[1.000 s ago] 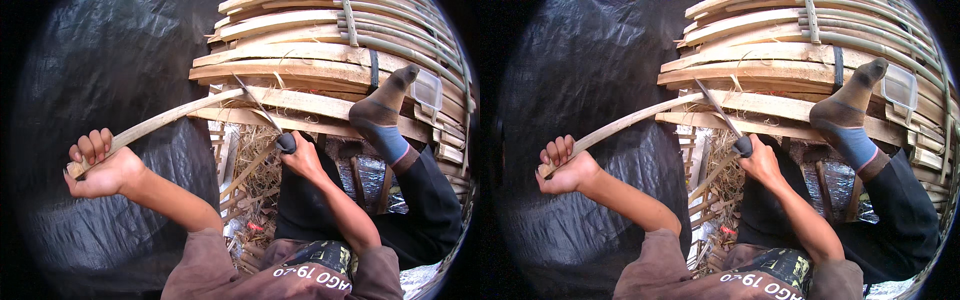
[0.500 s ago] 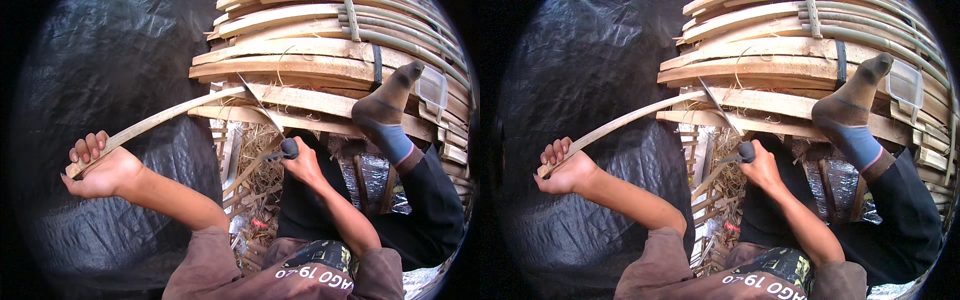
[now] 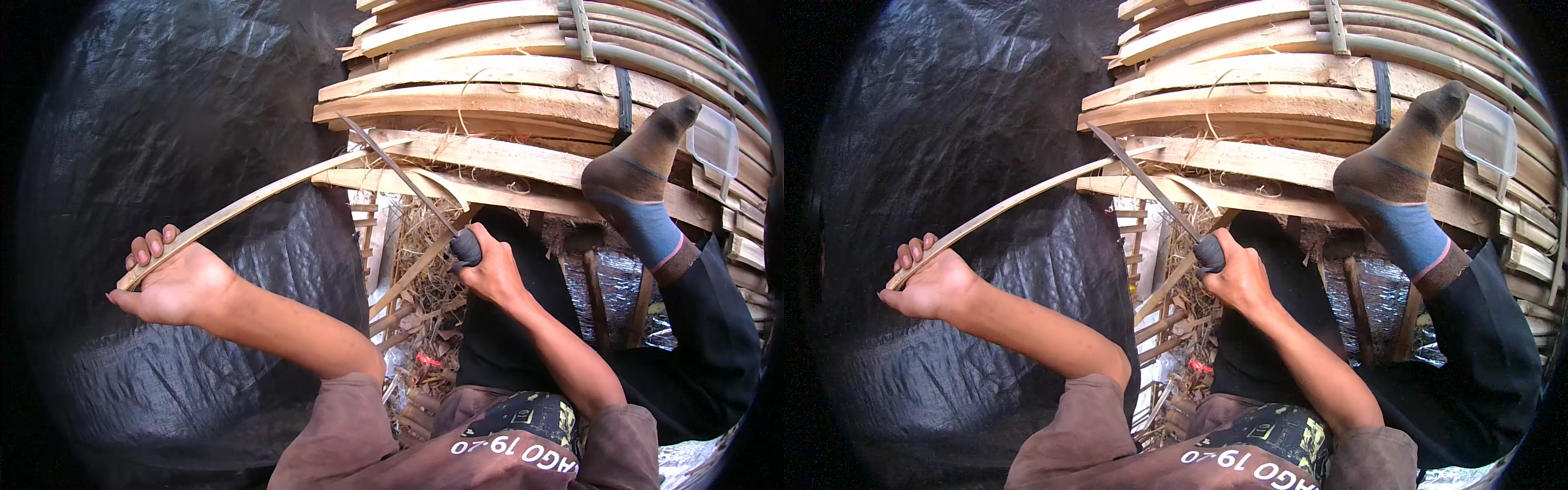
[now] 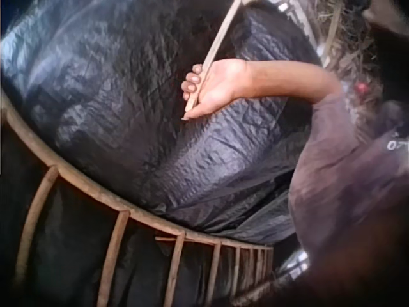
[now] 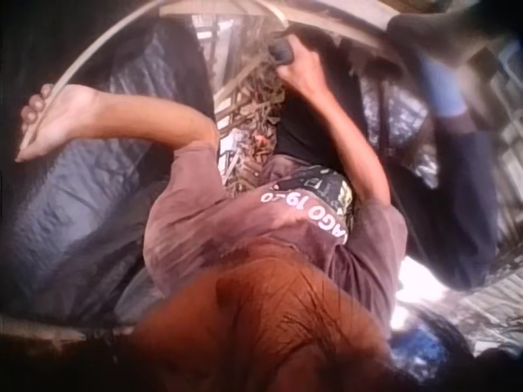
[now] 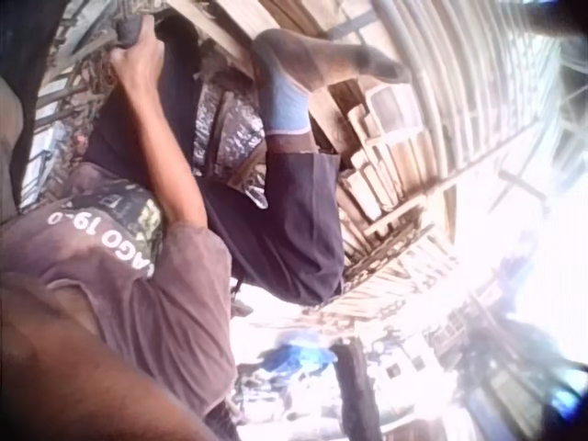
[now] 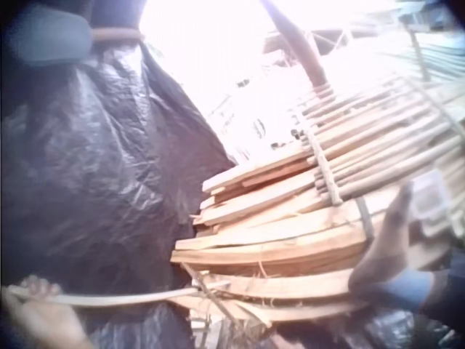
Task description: The person holds a strip of wood by hand and shaves it along its length using a knife.
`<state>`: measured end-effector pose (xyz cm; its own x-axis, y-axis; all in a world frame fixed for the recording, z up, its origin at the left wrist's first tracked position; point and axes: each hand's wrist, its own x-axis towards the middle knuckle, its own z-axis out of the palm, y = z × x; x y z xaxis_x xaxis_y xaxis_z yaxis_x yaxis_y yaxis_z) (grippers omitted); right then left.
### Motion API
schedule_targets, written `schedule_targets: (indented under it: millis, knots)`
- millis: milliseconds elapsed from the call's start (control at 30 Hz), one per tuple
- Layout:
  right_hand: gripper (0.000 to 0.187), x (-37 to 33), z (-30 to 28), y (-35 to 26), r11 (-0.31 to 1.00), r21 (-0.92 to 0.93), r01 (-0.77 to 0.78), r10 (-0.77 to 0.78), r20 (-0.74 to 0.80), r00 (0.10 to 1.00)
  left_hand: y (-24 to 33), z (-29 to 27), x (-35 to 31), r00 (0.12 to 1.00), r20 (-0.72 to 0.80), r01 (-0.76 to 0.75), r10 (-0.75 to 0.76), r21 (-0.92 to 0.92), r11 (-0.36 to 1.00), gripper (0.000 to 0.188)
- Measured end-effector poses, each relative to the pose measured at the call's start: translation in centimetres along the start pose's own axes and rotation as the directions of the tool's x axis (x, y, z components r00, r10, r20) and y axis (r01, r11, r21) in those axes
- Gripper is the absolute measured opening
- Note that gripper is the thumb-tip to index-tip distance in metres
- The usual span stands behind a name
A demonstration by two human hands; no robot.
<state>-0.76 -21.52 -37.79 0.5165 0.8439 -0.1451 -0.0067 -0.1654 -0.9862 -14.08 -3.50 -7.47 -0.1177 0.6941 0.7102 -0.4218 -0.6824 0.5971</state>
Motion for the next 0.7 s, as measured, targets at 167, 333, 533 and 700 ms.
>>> schedule_targets:
  millis: [167,333,533,700]
  knots:
    - [0.048,-2.0,0.5,-4.6,0.998,-0.056,0.040,-0.034,0.112,0.993,0.2,-0.8,0.4,1.000,-0.007,-0.019,0.019,0.015,1.000,0.058]
    - [0.047,-1.9,0.8,-3.5,0.949,-0.106,0.298,-0.292,0.066,0.954,-0.1,-0.5,0.6,1.000,0.003,0.023,-0.023,-0.007,1.000,0.057]
    - [0.043,-0.1,-0.7,0.2,0.980,-0.182,-0.080,0.072,-0.049,0.996,-0.4,0.9,-0.7,0.997,-0.052,-0.059,0.058,-0.017,0.998,0.052]
    - [0.052,-1.8,-1.0,-5.1,0.990,-0.079,0.113,-0.104,0.117,0.988,0.1,1.3,-0.6,0.998,0.064,-0.009,0.011,-0.026,1.000,0.038]
